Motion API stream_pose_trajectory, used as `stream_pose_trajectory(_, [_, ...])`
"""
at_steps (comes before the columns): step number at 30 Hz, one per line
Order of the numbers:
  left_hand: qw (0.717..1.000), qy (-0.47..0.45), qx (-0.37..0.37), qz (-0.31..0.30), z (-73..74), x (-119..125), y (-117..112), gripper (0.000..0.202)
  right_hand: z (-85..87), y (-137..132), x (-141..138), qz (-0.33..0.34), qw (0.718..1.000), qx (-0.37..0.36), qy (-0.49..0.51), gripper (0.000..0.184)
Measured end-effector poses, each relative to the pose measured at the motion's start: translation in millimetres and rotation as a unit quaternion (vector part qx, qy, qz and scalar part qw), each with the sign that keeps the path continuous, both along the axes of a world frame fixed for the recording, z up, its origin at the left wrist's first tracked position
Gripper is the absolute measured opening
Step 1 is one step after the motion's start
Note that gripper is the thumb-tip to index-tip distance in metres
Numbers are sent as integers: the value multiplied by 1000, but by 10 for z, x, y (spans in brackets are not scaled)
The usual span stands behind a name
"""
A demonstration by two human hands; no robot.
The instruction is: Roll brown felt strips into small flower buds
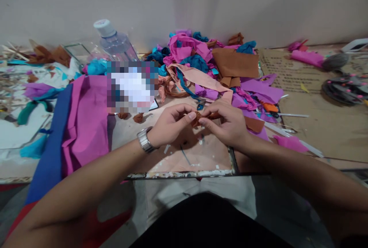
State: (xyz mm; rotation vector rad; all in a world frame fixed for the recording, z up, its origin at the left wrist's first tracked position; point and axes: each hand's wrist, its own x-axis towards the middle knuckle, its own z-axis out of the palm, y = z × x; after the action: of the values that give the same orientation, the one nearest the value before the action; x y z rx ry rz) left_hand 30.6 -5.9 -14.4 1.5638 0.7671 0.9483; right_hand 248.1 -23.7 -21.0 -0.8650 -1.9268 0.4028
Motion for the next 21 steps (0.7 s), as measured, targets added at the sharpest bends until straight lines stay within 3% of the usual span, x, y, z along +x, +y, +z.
stream_pose_trajectory(10, [1000,5,4,-23,10,7,-7,36,22,-18,-6,17,998,-64,18,19])
stream_pose_trajectory(15, [999,10,-16,-33,-6,-1,2,38,-2,5,-3,70,997,-19,6,23])
stream_pose_trajectory(21, [999,6,-28,-22,18,7,-4,42,17,16,0,40,999,-1,31,18])
